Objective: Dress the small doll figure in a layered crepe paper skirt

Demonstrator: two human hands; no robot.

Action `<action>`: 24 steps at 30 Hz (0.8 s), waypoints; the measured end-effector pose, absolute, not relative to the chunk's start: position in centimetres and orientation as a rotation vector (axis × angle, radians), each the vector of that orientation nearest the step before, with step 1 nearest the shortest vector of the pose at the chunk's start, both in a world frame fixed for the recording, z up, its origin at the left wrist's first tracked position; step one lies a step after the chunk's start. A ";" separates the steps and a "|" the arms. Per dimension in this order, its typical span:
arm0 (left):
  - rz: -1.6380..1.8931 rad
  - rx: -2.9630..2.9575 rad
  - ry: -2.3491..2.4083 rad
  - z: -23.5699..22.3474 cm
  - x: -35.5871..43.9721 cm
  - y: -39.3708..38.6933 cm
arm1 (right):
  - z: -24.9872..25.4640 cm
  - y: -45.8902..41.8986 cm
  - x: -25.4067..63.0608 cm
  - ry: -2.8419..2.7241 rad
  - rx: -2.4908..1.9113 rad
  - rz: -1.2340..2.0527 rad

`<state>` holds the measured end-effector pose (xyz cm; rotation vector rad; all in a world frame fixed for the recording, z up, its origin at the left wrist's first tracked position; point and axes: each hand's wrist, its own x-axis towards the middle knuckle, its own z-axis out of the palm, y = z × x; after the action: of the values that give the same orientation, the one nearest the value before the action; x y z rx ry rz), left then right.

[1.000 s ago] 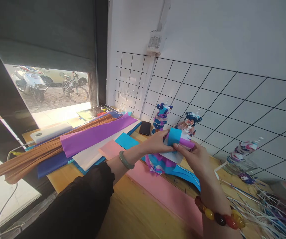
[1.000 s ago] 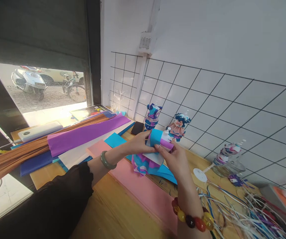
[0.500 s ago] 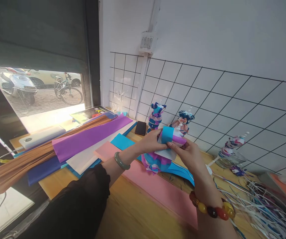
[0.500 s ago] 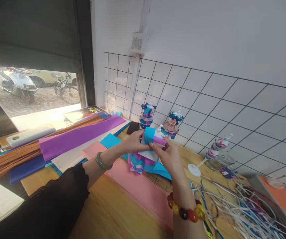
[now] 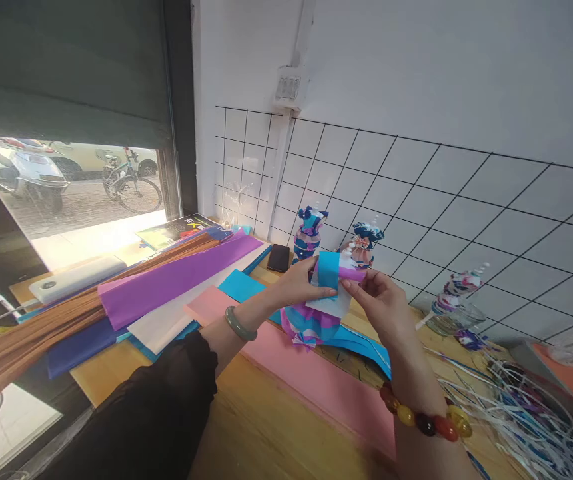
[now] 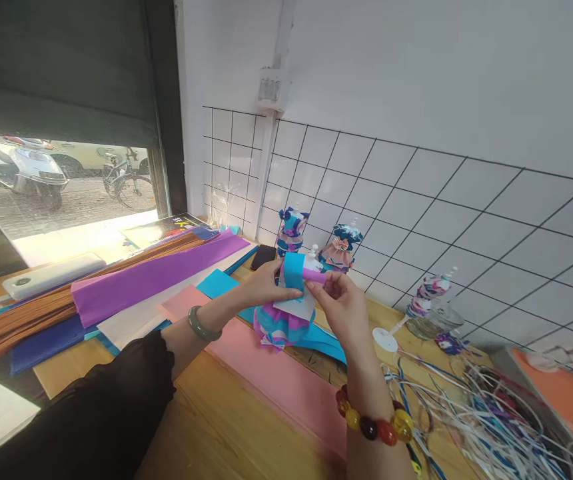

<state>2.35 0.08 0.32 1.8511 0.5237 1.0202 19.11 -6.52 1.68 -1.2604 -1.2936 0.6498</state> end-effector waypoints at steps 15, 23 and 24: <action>0.941 1.817 0.266 0.6 1.4 0.7 | 1.9 -6.9 19.0 -1.390 -1.277 0.671; 0.855 1.822 0.213 0.6 1.0 1.1 | 1.6 -6.5 19.4 -1.390 -1.316 0.639; 0.847 1.793 0.195 0.7 1.0 1.1 | 1.6 -6.6 19.4 -1.398 -1.318 0.639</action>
<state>1.04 1.10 0.67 1.7927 0.1953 0.8467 19.43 -6.56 1.59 -1.3177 -1.3985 0.6388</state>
